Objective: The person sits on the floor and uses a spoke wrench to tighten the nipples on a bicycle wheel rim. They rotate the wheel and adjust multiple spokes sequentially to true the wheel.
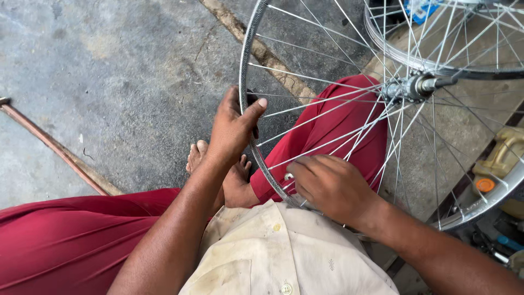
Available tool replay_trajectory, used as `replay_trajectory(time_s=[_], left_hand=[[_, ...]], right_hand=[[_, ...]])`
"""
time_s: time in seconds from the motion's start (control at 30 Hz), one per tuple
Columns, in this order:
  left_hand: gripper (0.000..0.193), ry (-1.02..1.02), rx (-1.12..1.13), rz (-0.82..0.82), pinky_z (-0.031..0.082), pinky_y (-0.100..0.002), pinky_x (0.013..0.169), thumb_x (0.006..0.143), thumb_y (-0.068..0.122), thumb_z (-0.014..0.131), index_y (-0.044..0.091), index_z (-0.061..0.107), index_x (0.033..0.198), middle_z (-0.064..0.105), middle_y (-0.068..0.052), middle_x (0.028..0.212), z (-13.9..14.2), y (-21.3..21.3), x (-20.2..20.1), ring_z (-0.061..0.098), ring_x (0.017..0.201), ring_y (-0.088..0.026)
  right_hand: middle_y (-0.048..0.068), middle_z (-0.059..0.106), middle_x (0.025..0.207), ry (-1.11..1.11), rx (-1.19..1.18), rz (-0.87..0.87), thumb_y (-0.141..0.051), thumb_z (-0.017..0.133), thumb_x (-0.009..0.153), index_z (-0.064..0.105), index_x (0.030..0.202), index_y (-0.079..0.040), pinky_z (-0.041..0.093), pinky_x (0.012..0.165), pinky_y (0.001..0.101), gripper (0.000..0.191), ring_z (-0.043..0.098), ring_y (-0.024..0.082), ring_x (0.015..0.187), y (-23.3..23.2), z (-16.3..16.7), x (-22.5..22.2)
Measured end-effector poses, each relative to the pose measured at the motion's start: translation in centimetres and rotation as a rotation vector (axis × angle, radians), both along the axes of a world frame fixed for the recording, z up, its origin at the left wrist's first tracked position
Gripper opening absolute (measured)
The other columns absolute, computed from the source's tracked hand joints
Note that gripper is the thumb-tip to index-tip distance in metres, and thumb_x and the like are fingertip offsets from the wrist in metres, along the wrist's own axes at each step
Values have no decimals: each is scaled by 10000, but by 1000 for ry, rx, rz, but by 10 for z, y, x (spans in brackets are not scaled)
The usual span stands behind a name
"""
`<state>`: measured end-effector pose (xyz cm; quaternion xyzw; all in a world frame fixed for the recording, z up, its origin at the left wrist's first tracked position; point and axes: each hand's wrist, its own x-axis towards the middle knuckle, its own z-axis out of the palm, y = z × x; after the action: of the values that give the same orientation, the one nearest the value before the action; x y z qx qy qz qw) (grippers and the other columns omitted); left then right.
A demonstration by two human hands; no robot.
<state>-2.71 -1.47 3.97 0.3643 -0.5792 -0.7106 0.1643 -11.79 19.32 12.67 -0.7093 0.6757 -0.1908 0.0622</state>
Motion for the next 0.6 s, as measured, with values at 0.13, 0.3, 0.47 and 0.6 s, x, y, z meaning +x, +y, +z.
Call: replay_trajectory(time_s=[0.13, 0.3, 0.47, 0.6], left_hand=[[352, -5, -20, 8, 479, -292, 477, 899, 299, 765, 56, 573, 1066, 595, -15, 726, 4, -3, 6, 575, 548, -105], [368, 19, -122, -13, 494, -281, 505, 894, 321, 782, 54, 590, 1058, 625, -19, 760, 5, -9, 3, 584, 587, -94], [391, -11, -79, -19, 490, -277, 505, 873, 330, 779, 60, 583, 1077, 635, -24, 756, 4, -9, 6, 579, 585, -92], [395, 15, -114, -29, 501, -281, 534, 888, 312, 785, 50, 570, 1091, 638, -29, 796, 3, -10, 7, 593, 624, -88]], right_hand=[[161, 698, 1088, 260, -179, -28, -76, 712, 935, 686, 1142, 36, 555, 790, 398, 237, 686, 301, 951, -7, 15, -8], [185, 685, 1107, 183, 30, 74, -80, 692, 806, 698, 1138, 6, 555, 860, 455, 343, 679, 323, 990, -21, 15, -15], [210, 673, 1176, -63, 14, 81, -97, 707, 842, 693, 1119, -18, 548, 869, 449, 289, 657, 345, 1006, -25, -1, -2], [214, 682, 1157, -66, -25, 88, -117, 689, 892, 671, 1150, -2, 546, 869, 433, 283, 682, 341, 990, -26, -11, 0]])
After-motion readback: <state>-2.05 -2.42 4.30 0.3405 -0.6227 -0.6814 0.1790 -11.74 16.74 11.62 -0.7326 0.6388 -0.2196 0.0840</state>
